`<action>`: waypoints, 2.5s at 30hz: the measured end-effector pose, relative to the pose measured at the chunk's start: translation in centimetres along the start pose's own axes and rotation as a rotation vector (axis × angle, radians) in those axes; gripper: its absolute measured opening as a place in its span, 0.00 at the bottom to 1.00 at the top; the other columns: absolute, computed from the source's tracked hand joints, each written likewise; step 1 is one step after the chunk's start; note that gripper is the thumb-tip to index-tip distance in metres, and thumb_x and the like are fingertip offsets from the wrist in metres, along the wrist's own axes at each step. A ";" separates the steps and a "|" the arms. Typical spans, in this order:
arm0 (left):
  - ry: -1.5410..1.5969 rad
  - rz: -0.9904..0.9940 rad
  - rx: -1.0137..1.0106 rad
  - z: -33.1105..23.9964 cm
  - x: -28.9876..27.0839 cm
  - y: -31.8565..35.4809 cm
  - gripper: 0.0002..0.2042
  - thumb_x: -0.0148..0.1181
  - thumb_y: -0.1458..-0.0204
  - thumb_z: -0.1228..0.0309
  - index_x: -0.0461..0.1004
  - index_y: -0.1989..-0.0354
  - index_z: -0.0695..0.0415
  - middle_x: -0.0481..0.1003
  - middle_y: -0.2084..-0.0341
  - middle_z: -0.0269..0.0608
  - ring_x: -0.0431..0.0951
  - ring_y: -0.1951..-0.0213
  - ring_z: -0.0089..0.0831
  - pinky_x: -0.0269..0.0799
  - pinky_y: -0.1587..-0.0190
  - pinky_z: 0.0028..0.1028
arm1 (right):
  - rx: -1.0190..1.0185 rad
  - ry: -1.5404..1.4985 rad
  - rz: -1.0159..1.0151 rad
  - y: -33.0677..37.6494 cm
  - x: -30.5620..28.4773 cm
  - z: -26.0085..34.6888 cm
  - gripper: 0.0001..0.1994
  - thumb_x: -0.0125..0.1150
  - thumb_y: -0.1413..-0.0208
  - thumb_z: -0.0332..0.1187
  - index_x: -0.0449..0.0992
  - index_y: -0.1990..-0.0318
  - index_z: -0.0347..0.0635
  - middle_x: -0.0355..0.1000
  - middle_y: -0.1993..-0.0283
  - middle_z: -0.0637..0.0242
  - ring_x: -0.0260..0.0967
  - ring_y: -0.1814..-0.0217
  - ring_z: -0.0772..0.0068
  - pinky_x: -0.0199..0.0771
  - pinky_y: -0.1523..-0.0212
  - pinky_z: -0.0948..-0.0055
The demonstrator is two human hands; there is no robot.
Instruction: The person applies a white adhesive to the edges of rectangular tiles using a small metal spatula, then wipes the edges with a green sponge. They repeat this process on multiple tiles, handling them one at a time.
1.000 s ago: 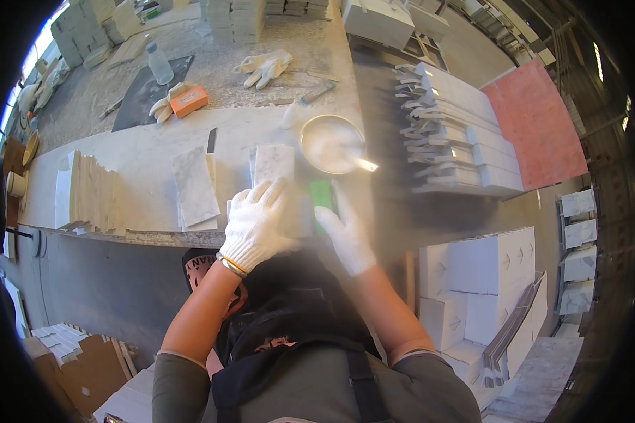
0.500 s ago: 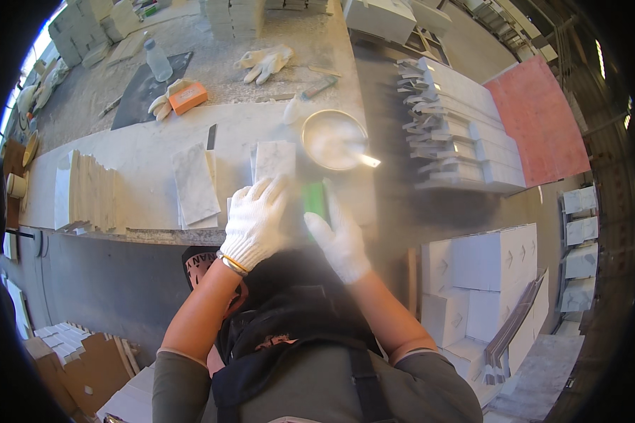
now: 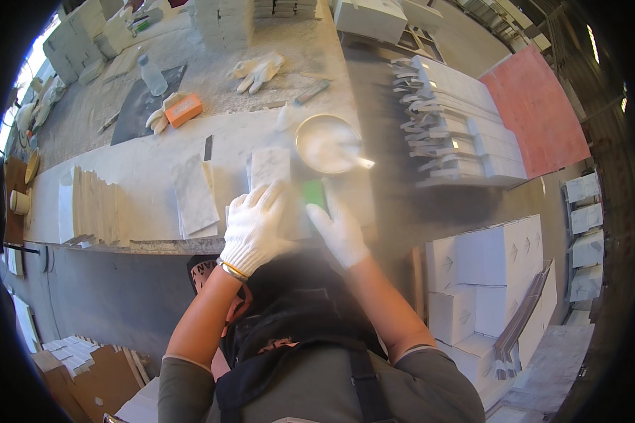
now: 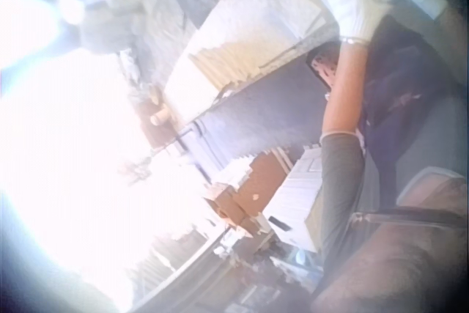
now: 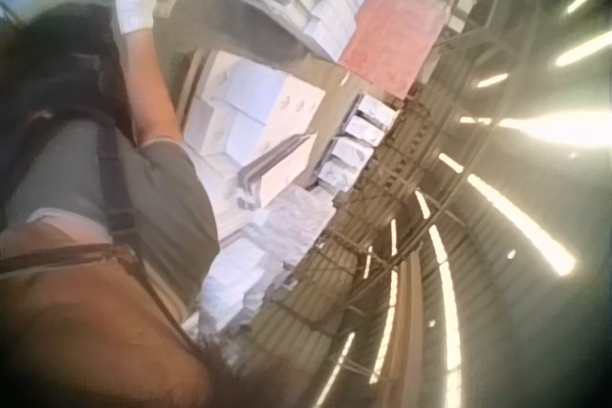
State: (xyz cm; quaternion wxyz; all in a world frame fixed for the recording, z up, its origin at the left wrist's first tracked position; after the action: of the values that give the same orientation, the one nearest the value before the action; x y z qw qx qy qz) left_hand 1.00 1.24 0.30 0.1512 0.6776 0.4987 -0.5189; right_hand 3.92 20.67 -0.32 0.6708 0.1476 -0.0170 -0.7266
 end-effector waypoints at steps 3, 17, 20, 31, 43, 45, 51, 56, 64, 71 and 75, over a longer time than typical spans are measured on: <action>0.015 0.001 0.009 0.2 -0.1 -0.1 0.37 0.80 0.69 0.55 0.77 0.46 0.57 0.72 0.37 0.38 0.74 0.39 0.43 0.69 0.43 0.46 | 0.016 -0.045 0.004 -0.5 -1.0 0.6 0.37 0.61 0.30 0.38 0.53 0.20 0.35 0.65 0.23 0.60 0.61 0.24 0.71 0.61 0.26 0.71; -0.022 -0.014 0.024 0.0 -0.1 0.0 0.40 0.81 0.71 0.54 0.76 0.44 0.56 0.71 0.38 0.38 0.74 0.40 0.44 0.68 0.43 0.47 | 0.081 -0.392 0.005 0.5 -0.9 0.8 0.35 0.60 0.29 0.37 0.56 0.21 0.34 0.63 0.23 0.57 0.61 0.23 0.68 0.61 0.26 0.68; -0.012 0.012 0.012 0.1 0.0 -0.1 0.40 0.81 0.71 0.55 0.76 0.43 0.55 0.71 0.38 0.39 0.74 0.41 0.44 0.68 0.43 0.47 | -0.104 -0.074 0.027 1.4 -0.1 0.2 0.35 0.60 0.28 0.39 0.56 0.20 0.35 0.62 0.22 0.62 0.57 0.21 0.72 0.57 0.24 0.69; -0.041 0.122 0.203 0.7 -1.9 -1.0 0.40 0.79 0.71 0.52 0.76 0.42 0.51 0.73 0.41 0.40 0.70 0.37 0.46 0.66 0.37 0.49 | 0.076 -0.363 0.053 -0.5 -1.8 -2.2 0.33 0.59 0.28 0.36 0.58 0.21 0.35 0.68 0.27 0.62 0.65 0.27 0.70 0.63 0.27 0.69; -0.050 0.323 0.278 3.8 -2.5 0.1 0.32 0.66 0.53 0.72 0.76 0.34 0.37 0.59 0.24 0.51 0.58 0.26 0.59 0.57 0.26 0.54 | 0.094 -0.236 0.066 1.2 -3.4 -2.9 0.33 0.59 0.33 0.49 0.67 0.26 0.43 0.78 0.51 0.66 0.78 0.62 0.75 0.74 0.74 0.76; -0.002 0.122 0.157 4.4 -2.2 0.4 0.26 0.63 0.49 0.70 0.77 0.38 0.47 0.67 0.31 0.51 0.67 0.35 0.59 0.68 0.35 0.51 | 0.072 -0.224 0.089 1.0 -3.4 -3.1 0.34 0.59 0.33 0.50 0.66 0.25 0.42 0.78 0.49 0.65 0.77 0.61 0.76 0.74 0.72 0.76; -0.020 0.062 -0.117 3.7 2.0 -0.5 0.29 0.61 0.39 0.54 0.70 0.29 0.45 0.56 0.23 0.55 0.51 0.25 0.76 0.53 0.27 0.65 | 0.110 -0.274 0.130 1.1 -2.7 -2.1 0.35 0.60 0.32 0.48 0.62 0.22 0.42 0.75 0.41 0.68 0.73 0.54 0.78 0.74 0.66 0.76; -0.057 0.023 -0.068 3.5 3.5 -1.8 0.28 0.61 0.40 0.52 0.72 0.32 0.46 0.58 0.24 0.54 0.53 0.25 0.72 0.56 0.28 0.63 | 0.099 -0.400 0.199 2.6 -2.6 -1.1 0.37 0.63 0.31 0.40 0.56 0.21 0.37 0.72 0.35 0.67 0.68 0.46 0.81 0.71 0.53 0.77; -0.016 -0.001 -0.058 3.6 3.3 -1.8 0.28 0.59 0.38 0.52 0.73 0.31 0.45 0.59 0.24 0.53 0.53 0.25 0.71 0.56 0.28 0.61 | -0.020 -0.178 0.109 -0.3 -0.4 -1.5 0.38 0.64 0.32 0.40 0.55 0.20 0.35 0.67 0.28 0.61 0.66 0.32 0.71 0.69 0.35 0.71; 0.001 -0.041 -0.056 3.5 3.3 -1.7 0.26 0.62 0.40 0.54 0.74 0.33 0.46 0.62 0.27 0.52 0.56 0.27 0.68 0.59 0.29 0.60 | -0.033 -0.076 0.126 2.6 -1.3 -0.8 0.39 0.64 0.33 0.39 0.54 0.20 0.33 0.65 0.26 0.55 0.63 0.26 0.67 0.63 0.29 0.68; -0.005 -0.102 -0.043 3.2 3.2 -1.9 0.25 0.63 0.41 0.55 0.75 0.36 0.47 0.65 0.30 0.52 0.58 0.28 0.65 0.59 0.30 0.59 | -0.132 -0.001 0.071 -0.3 -0.2 -1.3 0.39 0.64 0.33 0.39 0.54 0.21 0.32 0.65 0.26 0.54 0.62 0.24 0.64 0.61 0.27 0.65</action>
State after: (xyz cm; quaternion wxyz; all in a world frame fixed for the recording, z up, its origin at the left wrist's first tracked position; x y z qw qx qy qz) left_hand -2.45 1.42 -3.22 0.1405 0.6467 0.5433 -0.5166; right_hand 3.96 21.09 -1.60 0.7046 0.1019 0.0256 -0.7018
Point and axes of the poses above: each hand's wrist, its own y-axis away from the middle knuckle, its own x-axis out of the palm, z = x × y, the point moved 1 cm from there along -y, towards the middle knuckle
